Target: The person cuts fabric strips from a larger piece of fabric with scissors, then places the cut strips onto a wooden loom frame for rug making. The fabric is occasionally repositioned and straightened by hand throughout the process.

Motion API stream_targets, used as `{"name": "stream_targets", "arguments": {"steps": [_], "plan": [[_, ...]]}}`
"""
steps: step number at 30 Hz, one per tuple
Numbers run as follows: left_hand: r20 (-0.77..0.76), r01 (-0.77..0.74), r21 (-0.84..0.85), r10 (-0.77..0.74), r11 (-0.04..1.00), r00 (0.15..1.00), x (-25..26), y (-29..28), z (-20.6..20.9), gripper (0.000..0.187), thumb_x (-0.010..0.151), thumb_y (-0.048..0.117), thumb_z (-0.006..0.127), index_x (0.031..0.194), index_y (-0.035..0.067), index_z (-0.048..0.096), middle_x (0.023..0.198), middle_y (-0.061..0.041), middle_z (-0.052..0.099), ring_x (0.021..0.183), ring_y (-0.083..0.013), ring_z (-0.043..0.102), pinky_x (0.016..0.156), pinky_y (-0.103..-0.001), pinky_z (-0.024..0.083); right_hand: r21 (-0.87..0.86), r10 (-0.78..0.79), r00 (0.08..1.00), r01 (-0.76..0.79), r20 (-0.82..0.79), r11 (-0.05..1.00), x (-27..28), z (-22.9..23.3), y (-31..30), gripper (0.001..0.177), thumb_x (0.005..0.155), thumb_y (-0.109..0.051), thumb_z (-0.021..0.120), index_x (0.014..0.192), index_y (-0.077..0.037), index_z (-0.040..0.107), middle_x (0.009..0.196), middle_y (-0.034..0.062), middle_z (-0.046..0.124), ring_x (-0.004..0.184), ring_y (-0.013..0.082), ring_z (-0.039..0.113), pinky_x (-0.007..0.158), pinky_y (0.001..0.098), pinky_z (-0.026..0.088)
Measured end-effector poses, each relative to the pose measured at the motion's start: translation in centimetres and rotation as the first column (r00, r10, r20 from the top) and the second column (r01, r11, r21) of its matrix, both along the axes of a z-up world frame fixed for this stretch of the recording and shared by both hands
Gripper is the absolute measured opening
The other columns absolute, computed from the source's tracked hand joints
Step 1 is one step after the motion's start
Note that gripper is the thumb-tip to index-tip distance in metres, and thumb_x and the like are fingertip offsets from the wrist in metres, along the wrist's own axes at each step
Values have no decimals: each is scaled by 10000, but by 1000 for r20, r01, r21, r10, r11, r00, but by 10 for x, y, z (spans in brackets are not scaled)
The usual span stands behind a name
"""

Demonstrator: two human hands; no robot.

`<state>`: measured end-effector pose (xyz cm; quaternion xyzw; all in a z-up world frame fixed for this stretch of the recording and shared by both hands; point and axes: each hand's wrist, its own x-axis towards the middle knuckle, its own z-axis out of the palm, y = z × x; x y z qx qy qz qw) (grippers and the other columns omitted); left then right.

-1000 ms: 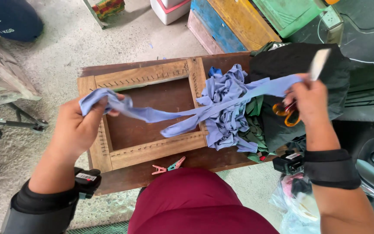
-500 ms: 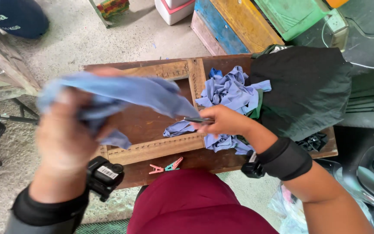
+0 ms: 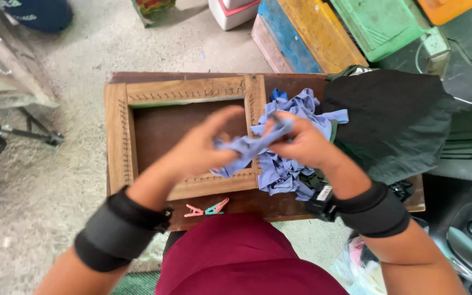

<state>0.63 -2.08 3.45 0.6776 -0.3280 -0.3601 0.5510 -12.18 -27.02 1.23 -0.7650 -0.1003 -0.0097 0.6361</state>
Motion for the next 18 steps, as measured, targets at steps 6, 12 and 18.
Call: {"name": "stream_targets", "arguments": {"steps": [6, 12, 18], "plan": [[305, 66, 224, -134, 972, 943, -14, -10, -19, 308, 846, 232, 723, 1113, 79, 709, 989, -144, 751, 859, -296, 701, 763, -397, 554, -176, -289, 755, 228, -589, 957, 4, 12, 38, 166, 860, -74, 698, 1025, -71, 721, 813, 96, 657, 624, 199, 601, 572, 353, 487], [42, 87, -173, -81, 981, 996, 6, 25, -48, 176, 947, 118, 614, 1073, 13, 679, 956, -92, 668, 824, -184, 667, 741, -327, 559, -680, -330, 936, 163, -122, 715, 2, -21, 40, 377, 768, -123, 789, 1102, -64, 626, 1037, 181, 655, 884, 348, 692, 739, 434, 542], [-71, -299, -176, 290, 938, 954, 46, 56, -27, 157, 1009, 84, 551, 1086, 20, 672, 954, -16, 684, 832, -57, 638, 743, -242, 527, -817, -371, 891, -1, -263, 577, -21, -72, 29, 290, 780, -53, 684, 1062, -86, 622, 1064, 160, 658, 1003, 396, 647, 829, 485, 520]]}}
